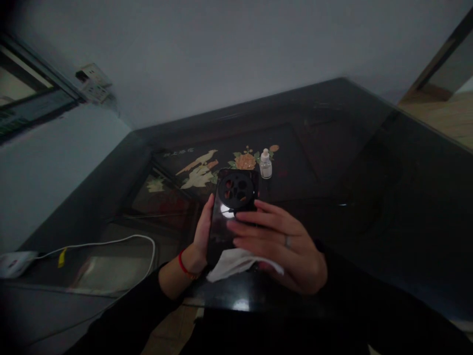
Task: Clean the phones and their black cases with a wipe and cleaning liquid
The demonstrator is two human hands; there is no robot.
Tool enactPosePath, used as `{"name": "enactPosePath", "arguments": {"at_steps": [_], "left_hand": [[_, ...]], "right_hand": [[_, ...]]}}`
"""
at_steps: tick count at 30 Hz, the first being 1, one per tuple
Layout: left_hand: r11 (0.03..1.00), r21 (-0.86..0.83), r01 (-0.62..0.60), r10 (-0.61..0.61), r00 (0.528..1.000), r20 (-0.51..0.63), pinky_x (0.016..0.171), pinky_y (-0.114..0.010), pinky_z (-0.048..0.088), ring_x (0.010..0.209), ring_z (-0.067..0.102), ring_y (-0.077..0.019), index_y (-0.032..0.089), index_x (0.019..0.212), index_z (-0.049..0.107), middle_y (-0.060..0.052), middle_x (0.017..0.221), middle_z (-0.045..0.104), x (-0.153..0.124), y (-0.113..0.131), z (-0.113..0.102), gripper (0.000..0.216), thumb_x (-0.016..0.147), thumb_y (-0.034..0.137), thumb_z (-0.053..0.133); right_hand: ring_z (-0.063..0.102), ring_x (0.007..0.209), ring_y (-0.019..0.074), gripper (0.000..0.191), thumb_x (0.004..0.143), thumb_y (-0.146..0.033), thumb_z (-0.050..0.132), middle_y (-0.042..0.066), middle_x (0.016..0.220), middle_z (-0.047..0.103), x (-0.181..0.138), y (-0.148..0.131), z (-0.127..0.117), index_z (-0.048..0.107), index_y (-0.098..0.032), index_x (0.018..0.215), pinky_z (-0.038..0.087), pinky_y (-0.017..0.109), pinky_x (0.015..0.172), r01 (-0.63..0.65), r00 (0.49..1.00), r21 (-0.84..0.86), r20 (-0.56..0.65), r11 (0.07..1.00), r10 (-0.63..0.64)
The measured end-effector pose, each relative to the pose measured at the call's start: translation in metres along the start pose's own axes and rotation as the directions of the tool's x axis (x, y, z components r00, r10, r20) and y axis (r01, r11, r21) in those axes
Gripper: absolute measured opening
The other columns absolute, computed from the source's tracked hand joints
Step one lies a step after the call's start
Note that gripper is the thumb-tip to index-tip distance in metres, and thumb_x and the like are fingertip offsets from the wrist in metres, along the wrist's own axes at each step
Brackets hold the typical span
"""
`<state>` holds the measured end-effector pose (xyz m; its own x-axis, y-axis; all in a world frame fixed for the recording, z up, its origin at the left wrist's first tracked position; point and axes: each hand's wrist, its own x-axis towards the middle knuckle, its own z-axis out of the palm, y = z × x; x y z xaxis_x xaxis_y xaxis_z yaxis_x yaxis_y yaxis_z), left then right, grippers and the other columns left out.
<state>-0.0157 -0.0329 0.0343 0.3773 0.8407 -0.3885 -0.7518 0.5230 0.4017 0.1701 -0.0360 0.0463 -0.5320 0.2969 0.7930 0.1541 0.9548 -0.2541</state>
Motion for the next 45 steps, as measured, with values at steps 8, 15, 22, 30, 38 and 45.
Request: {"name": "enactPosePath", "arguments": {"at_steps": [8,15,22,30,38,45], "left_hand": [[0.989,-0.023,0.149,-0.147,0.987,0.056,0.089,-0.036,0.045,0.091,0.066,-0.0246,0.011,0.127,0.058,-0.012,0.103,0.07,0.001,-0.006,-0.002,0.067,0.088,0.061,0.037],[0.991,-0.015,0.134,-0.134,0.991,0.01,0.079,-0.033,0.048,0.079,0.065,-0.0227,0.011,0.123,0.061,-0.013,0.096,0.07,0.0,-0.002,-0.001,0.07,0.086,0.065,0.036],[0.993,-0.015,0.121,-0.12,0.992,0.045,0.07,-0.029,0.046,0.066,0.059,-0.0173,0.011,0.122,0.062,-0.011,0.091,0.069,0.002,-0.003,-0.005,0.073,0.083,0.068,0.04],[0.995,-0.01,0.095,-0.094,0.993,0.071,0.067,-0.028,0.043,0.06,0.053,-0.015,0.009,0.119,0.063,-0.008,0.077,0.066,0.007,-0.004,-0.012,0.076,0.08,0.071,0.043],[0.988,-0.006,0.152,-0.151,0.987,0.051,0.062,-0.027,0.039,0.058,0.052,-0.0151,0.007,0.117,0.064,-0.009,0.075,0.065,0.002,-0.003,-0.007,0.079,0.085,0.071,0.029],[0.993,0.029,0.115,-0.115,0.993,0.005,0.061,-0.028,0.04,0.057,0.054,-0.0151,0.009,0.123,0.061,-0.012,0.086,0.069,0.002,-0.003,-0.005,0.073,0.089,0.064,0.027]], "right_hand": [[0.053,0.126,0.0227,0.033,0.098,-0.027,0.04,0.013,0.121,0.067,0.0,0.012,0.001,0.06,-0.012,0.119,0.048,0.047,0.103,0.041,0.999,-0.237,0.036,0.971,-0.033],[0.05,0.127,0.0257,0.027,0.094,-0.026,0.051,0.011,0.122,0.066,0.004,0.013,0.004,0.064,-0.011,0.112,0.049,0.048,0.101,0.122,0.979,-0.251,0.19,0.96,-0.075],[0.044,0.132,0.0299,0.028,0.093,-0.019,0.049,0.009,0.126,0.064,0.0,0.012,0.005,0.063,-0.012,0.116,0.043,0.057,0.104,0.117,0.973,-0.229,0.223,0.966,-0.065],[0.049,0.128,0.0244,0.029,0.093,-0.016,0.043,0.009,0.124,0.065,-0.003,0.013,0.008,0.062,-0.014,0.115,0.045,0.049,0.102,0.092,0.975,-0.191,0.218,0.977,-0.049],[0.054,0.121,0.0217,0.028,0.095,-0.013,0.042,0.01,0.121,0.067,-0.004,0.012,0.012,0.063,-0.014,0.115,0.047,0.046,0.1,0.064,0.981,-0.151,0.192,0.986,-0.035],[0.045,0.133,0.0236,0.03,0.095,-0.01,0.039,0.011,0.121,0.067,-0.007,0.014,0.016,0.063,-0.012,0.114,0.045,0.048,0.103,0.064,0.98,-0.105,0.195,0.992,-0.042]]}}
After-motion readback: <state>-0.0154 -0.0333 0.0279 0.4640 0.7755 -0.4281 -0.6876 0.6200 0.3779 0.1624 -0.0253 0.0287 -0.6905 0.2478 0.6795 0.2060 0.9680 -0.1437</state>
